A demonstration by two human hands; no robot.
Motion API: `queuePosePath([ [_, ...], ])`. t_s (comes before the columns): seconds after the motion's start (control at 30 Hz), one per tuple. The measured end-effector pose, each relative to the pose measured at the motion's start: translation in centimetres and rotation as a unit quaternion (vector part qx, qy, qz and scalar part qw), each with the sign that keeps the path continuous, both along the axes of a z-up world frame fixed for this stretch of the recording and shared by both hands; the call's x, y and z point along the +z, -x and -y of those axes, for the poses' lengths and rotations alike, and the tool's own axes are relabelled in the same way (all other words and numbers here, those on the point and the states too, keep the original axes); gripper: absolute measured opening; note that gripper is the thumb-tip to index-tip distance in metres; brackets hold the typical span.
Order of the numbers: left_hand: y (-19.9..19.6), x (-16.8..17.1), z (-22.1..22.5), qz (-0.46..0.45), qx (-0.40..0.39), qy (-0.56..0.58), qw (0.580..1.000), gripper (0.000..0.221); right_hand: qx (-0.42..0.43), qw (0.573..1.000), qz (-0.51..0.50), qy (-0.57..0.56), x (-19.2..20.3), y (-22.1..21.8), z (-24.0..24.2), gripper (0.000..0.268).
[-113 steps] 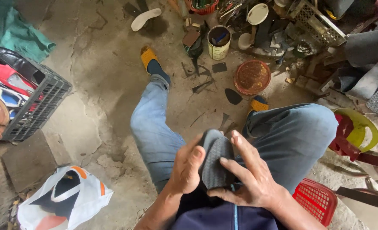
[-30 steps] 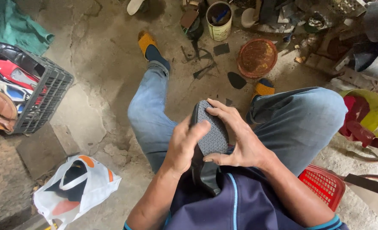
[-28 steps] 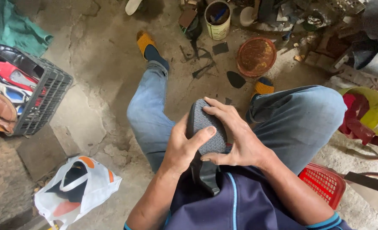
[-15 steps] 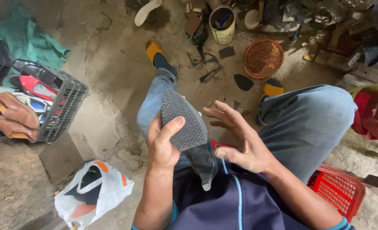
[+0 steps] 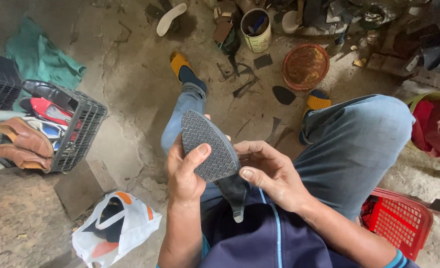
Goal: Trimming and fitting a new rubber sole to a shoe using scissors and a knife in a repair shop.
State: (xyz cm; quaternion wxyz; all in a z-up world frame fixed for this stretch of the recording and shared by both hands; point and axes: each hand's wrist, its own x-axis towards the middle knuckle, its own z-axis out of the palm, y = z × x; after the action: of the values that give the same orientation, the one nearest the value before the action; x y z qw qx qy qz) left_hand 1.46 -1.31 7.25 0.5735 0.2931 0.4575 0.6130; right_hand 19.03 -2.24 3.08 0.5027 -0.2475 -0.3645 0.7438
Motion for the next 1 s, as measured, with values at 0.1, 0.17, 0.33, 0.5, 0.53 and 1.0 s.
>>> queuePosePath([
  [0.1,0.0,-0.3,0.2,0.009,-0.008,-0.013,1.0,0.056,-0.015,1.0,0.021,-0.001,0.1,0.3,0.5,0.047],
  [0.17,0.2,-0.6,0.3,0.016,-0.016,-0.016,1.0,0.057,-0.023,0.999,0.03,-0.003,0.3,0.4,0.5,0.044],
  [0.33,0.3,-0.7,0.3,0.032,-0.031,-0.022,0.999,0.057,-0.038,0.998,0.05,0.001,0.2,0.2,0.5,0.041],
  [0.5,0.4,-0.9,0.4,0.037,-0.039,-0.029,0.998,0.057,-0.053,0.995,0.079,-0.003,0.4,0.3,0.6,0.04],
  [0.53,0.3,-0.9,0.4,0.037,-0.039,-0.029,0.998,0.057,-0.053,0.996,0.078,-0.003,0.3,0.2,0.6,0.04],
  [1.0,-0.2,-1.1,-0.1,-0.069,-0.038,-0.013,0.997,0.033,-0.075,0.936,0.235,-0.25,1.2,-3.7,-2.4,0.063],
])
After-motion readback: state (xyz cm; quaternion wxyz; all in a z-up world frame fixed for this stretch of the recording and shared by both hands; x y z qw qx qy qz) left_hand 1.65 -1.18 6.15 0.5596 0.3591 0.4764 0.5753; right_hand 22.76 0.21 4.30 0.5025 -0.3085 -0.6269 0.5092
